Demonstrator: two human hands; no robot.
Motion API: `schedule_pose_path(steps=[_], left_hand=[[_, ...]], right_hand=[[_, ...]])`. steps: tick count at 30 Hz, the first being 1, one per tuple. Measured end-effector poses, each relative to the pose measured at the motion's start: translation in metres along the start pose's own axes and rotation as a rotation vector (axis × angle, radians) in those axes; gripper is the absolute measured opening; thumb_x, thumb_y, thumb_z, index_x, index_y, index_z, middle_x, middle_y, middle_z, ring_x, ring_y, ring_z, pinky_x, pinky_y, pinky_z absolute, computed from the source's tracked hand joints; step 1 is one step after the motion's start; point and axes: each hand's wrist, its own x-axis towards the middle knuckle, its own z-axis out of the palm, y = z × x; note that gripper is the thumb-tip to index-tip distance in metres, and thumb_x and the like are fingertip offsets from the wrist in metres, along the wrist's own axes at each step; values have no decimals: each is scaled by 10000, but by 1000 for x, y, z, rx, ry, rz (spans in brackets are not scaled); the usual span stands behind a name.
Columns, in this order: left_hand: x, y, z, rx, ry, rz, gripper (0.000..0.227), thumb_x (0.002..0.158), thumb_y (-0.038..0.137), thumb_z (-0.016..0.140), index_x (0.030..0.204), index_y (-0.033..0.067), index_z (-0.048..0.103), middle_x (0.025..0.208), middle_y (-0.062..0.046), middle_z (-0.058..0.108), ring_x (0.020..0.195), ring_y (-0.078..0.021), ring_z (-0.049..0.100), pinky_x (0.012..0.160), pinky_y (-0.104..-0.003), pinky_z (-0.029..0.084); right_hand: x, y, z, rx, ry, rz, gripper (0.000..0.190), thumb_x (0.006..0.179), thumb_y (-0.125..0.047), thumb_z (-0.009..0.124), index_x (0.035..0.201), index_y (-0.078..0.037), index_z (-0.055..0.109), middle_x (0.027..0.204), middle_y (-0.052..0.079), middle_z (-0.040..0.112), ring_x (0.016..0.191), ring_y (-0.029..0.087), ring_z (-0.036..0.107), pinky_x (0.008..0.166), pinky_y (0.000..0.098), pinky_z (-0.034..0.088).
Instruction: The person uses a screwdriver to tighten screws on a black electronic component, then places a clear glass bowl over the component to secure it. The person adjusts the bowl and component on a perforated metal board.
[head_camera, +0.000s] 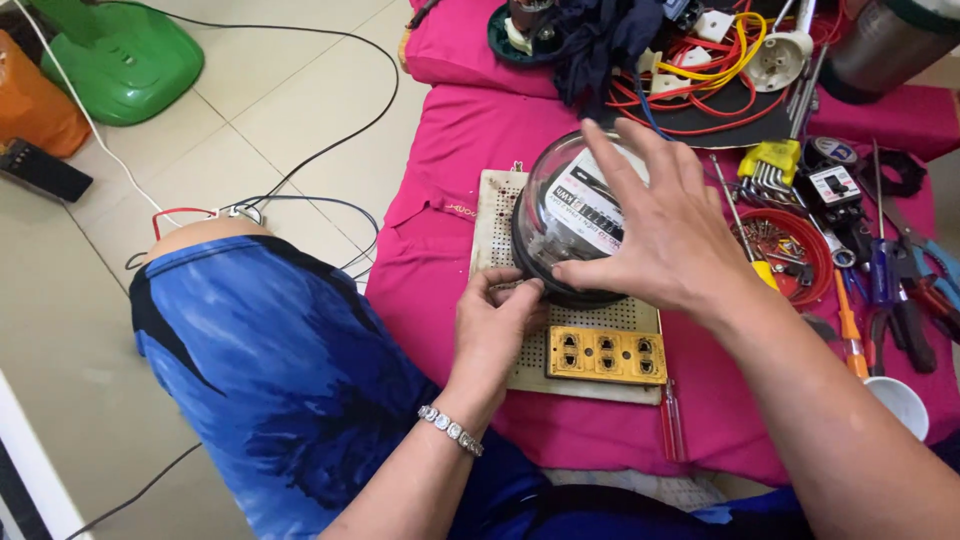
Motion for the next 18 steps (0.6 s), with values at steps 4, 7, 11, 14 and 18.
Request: schedule_pose_path(steps=[4, 7, 11, 14, 18], left_hand=[[0, -1, 0, 6, 8, 7, 377, 876, 100, 690, 1224, -17, 603, 884, -131, 692, 724, -179, 678, 650, -254, 569], [-1, -5, -1, -33, 1, 4, 364, 891, 100, 688, 1227, -15, 607, 902, -125, 693, 752, -174, 677, 668, -251, 565], [-7, 3, 1, -181, 32, -109, 359, 965, 239, 585, 1196, -33, 622, 1069, -189, 695, 891, -241, 705, 803, -313, 598], [-10, 9, -2, -130, -7, -130, 417, 1020, 281, 461, 1214, -54, 616, 1079, -228, 704, 962, -267, 721, 841, -325, 599], [-17, 15, 1, -106, 2, -140, 419, 969, 284, 556, 1185, -68, 629, 1027, -213, 689, 905, -249, 710, 788, -301, 594]], right_hand=[[-5, -2, 2, 15, 47, 3, 1353, 491, -592, 898, 1638, -173, 315, 1594, 200, 315, 1367, 482, 339, 1003, 655, 383], [-3, 4, 4, 40, 65, -23, 1365, 504, -637, 902, 1639, -160, 312, 1627, 230, 250, 1409, 502, 302, 1030, 682, 368], [-9, 28, -3, 449, 140, -39, 1192, 706, -488, 824, 1640, -104, 192, 1693, 272, 78, 1562, 472, 156, 1217, 603, 204], [-19, 21, -17, 481, 100, 222, 919, 868, -520, 563, 1616, -81, 258, 1672, 265, 149, 1522, 476, 181, 1119, 715, 219], [-31, 20, -10, 611, 4, 348, 1059, 792, -671, 468, 1613, -85, 144, 1654, 264, 172, 1457, 500, 288, 1044, 757, 325]])
